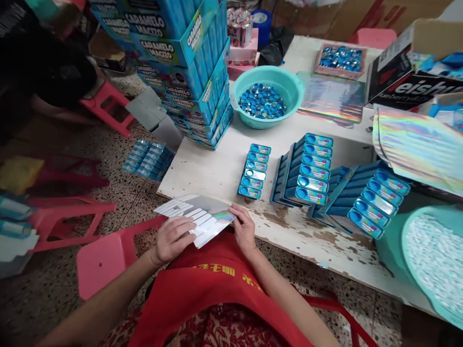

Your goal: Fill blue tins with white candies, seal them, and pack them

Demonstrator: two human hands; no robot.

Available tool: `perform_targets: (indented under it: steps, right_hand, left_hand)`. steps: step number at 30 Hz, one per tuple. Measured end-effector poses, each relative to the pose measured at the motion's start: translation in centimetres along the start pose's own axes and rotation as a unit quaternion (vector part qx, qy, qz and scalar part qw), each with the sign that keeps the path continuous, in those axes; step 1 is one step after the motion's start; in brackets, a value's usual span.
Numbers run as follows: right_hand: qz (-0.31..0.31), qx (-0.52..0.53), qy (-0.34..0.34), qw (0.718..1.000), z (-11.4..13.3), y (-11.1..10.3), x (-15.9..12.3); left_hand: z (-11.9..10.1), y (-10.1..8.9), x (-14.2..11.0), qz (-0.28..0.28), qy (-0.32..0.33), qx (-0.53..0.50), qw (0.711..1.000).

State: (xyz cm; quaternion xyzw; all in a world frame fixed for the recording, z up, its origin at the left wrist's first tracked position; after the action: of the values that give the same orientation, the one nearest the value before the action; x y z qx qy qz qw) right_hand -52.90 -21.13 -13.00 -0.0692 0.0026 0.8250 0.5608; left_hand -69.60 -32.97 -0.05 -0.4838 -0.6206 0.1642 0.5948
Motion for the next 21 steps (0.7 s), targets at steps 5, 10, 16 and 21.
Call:
perform_targets:
  steps: [5,10,16,21]
  right_hand:
    - [-0.015,0.096,0.091,0.991,-1.0,-0.9,-2.2]
    - [0.076,0.266,0.259,0.925,-3.2,-0.1,-4.8]
    - [-0.026,0.222,0.291,0.93,-7.6,-2.9,-4.7]
    - [-0.009,0.176,0.292,0.94,-8.7,-4.3,-4.3]
  left_hand:
    - [-3.1,-0.3,-0.8,0.003,0.003,0.015,1.0]
    - [-7.6,3.0,-3.1,0.069,0.105,0.038,0.991]
    - [-6.6,10.5,-7.0,0.304,0.023,-0.034,0.952]
    - [3.1,11.7,-7.1,0.275,-0.301,0.073,0.91]
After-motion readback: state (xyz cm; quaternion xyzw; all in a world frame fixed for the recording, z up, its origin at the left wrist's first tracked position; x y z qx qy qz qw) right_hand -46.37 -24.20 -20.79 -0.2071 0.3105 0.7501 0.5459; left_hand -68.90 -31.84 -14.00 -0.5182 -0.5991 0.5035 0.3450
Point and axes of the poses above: each hand's wrist, its own x-axis towards the middle knuckle, its own y-axis out of the palm, z = x × y, the point moved 6 cm from there along x, towards the middle knuckle, and after that the axes turned 7 degrees about x, right-handed, at the moved point
